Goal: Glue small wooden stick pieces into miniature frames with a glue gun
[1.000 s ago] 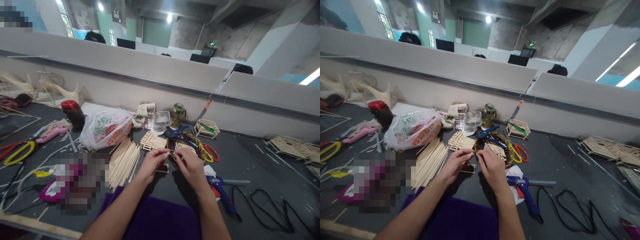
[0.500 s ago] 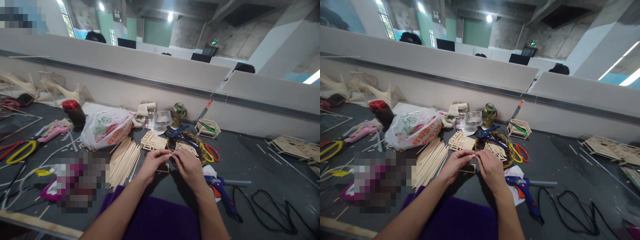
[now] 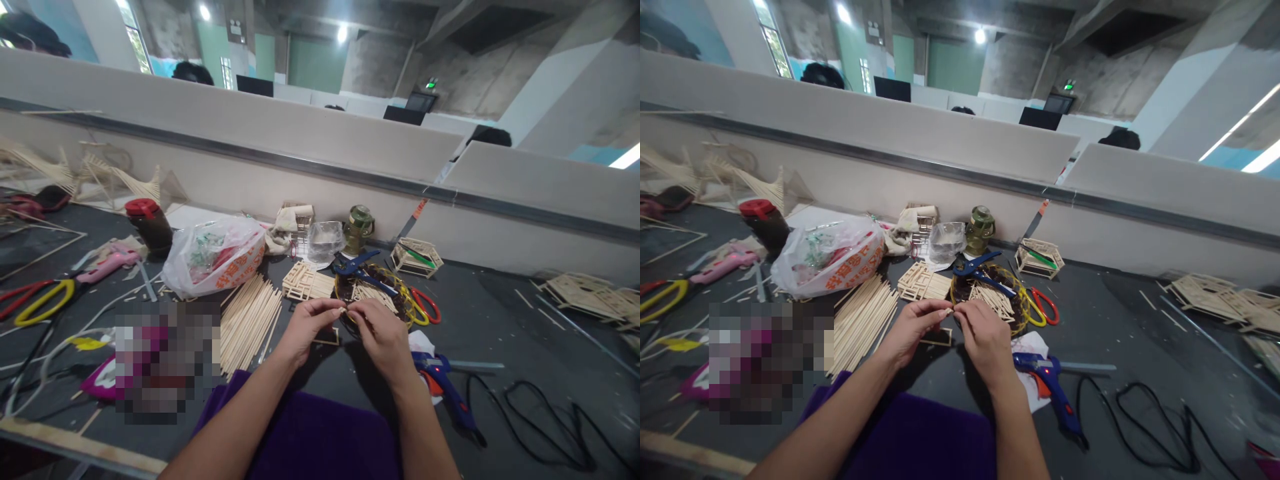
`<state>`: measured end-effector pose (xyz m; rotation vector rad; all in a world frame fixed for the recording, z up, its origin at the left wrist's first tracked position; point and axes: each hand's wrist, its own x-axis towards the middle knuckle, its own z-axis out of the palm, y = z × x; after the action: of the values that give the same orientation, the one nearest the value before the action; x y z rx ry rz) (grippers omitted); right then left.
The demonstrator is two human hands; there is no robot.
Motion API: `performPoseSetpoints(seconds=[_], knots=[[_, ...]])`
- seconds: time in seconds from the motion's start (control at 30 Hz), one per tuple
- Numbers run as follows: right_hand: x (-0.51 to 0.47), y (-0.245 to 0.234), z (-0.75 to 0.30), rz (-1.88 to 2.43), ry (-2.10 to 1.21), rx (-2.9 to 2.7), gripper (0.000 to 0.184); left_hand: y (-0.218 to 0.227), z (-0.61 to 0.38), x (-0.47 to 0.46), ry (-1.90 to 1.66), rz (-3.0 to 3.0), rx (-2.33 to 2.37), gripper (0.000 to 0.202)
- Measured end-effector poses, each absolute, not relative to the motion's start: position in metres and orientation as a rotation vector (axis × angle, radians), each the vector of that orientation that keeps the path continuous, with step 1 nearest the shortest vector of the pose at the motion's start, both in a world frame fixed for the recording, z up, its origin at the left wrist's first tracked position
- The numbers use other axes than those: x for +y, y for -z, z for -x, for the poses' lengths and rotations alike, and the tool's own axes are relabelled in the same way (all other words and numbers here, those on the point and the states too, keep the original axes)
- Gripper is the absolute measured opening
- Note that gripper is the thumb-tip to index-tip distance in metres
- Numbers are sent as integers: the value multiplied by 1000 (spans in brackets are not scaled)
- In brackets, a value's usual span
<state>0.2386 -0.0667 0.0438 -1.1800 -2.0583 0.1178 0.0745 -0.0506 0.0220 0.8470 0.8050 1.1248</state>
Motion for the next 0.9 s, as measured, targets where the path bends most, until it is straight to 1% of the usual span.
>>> performPoseSetpoints(seconds=[0.9], knots=[[-67, -41, -238, 1142, -149, -2034, 16, -24, -75, -52, -1143, -858, 813, 27]])
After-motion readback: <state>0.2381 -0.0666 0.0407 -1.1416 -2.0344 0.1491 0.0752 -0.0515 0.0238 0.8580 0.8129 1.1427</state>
